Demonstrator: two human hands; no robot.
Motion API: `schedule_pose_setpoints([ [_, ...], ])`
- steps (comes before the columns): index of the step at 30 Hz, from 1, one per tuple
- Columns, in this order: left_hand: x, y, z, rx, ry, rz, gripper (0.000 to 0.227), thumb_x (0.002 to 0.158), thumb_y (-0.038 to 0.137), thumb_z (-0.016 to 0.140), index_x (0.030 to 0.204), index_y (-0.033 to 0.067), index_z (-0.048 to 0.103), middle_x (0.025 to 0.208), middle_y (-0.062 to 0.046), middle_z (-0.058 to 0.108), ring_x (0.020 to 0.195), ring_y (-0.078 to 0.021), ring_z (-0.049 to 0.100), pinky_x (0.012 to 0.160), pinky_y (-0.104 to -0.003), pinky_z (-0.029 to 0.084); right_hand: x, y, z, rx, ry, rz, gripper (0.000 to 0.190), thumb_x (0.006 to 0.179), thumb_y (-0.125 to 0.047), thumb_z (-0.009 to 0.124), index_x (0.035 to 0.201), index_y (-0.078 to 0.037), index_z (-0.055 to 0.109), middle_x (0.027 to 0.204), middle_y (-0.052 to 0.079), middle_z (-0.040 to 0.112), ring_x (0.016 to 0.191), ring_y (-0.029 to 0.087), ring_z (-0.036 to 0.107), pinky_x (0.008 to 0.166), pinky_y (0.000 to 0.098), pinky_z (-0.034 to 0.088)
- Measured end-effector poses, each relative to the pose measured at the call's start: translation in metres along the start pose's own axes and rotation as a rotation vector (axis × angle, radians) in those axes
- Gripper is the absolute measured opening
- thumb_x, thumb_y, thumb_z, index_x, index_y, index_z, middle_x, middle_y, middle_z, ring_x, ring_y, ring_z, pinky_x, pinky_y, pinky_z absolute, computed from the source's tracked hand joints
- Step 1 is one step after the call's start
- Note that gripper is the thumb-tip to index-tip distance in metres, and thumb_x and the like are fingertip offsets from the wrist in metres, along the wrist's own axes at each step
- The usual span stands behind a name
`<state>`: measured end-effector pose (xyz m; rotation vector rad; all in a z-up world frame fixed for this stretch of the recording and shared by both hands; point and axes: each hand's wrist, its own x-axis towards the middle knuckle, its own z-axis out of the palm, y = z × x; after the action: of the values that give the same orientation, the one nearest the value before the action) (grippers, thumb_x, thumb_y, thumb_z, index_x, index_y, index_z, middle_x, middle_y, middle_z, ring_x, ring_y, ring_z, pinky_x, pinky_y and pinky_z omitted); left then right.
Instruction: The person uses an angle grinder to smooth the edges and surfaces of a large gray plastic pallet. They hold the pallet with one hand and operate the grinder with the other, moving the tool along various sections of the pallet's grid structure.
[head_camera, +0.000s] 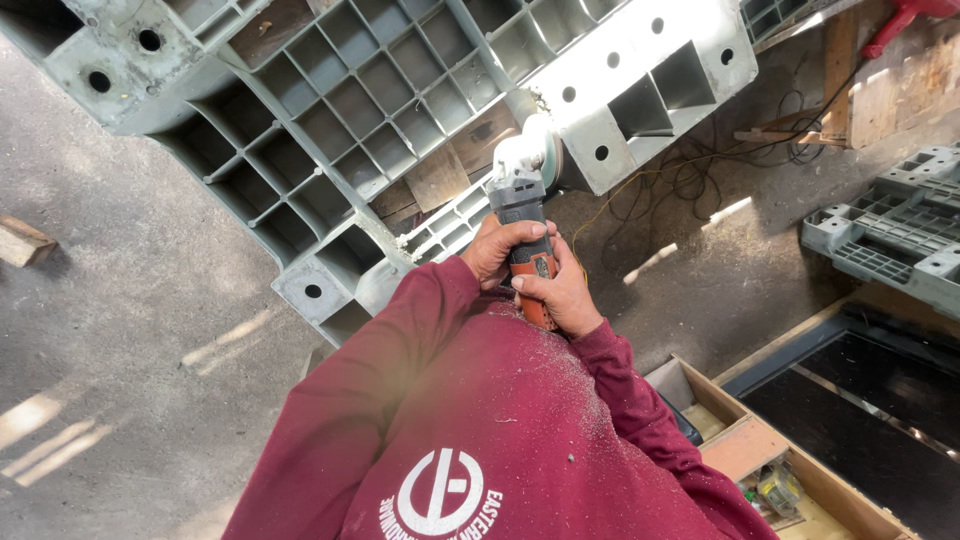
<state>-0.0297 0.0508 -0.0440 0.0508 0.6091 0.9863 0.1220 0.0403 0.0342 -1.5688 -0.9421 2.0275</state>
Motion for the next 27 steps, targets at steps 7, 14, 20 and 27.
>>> schedule_pose_setpoints([
  [7,0.0012,0.0012,-0.0003,0.011,0.018,-0.006,0.053,0.081,0.025,0.08,0.116,-0.0115,0.065,0.1,-0.018,0.072,0.089,-0.0246,0.073,0.083,-0.041,0.063,0.0016,-0.0005,0.0006,-0.006,0.009,0.015,0.07,0.079,-0.004,0.075,0.14,-0.005,0.041,0.104,0.012,0.062,0.069,0.019,0.069,0.061,0.0331,0.061],
  [14,-0.0002,0.0018,0.0019,0.003,0.02,-0.011,0.054,0.081,0.025,0.08,0.117,-0.0124,0.065,0.1,-0.019,0.072,0.089,-0.0247,0.073,0.083,-0.04,0.062,0.0024,0.001,-0.0023,0.004,0.013,0.021,0.071,0.078,-0.004,0.075,0.141,-0.005,0.041,0.104,0.012,0.062,0.069,0.019,0.069,0.061,0.0328,0.06],
  [20,-0.0025,-0.0011,0.0033,-0.007,0.005,-0.018,0.052,0.082,0.024,0.08,0.117,-0.0121,0.065,0.1,-0.018,0.072,0.09,-0.0244,0.073,0.084,-0.04,0.062,0.0,0.0058,-0.0059,-0.005,-0.002,0.001,0.072,0.079,-0.004,0.076,0.141,-0.004,0.04,0.104,0.012,0.061,0.07,0.019,0.069,0.062,0.0333,0.06],
  [27,-0.0029,-0.004,0.0058,0.01,0.004,-0.009,0.052,0.082,0.023,0.081,0.116,-0.0124,0.065,0.1,-0.018,0.072,0.089,-0.0249,0.073,0.084,-0.041,0.063,-0.0041,0.0054,-0.0084,-0.006,-0.003,0.013,0.073,0.078,-0.004,0.076,0.141,-0.006,0.038,0.103,0.012,0.062,0.069,0.019,0.069,0.061,0.0333,0.06],
])
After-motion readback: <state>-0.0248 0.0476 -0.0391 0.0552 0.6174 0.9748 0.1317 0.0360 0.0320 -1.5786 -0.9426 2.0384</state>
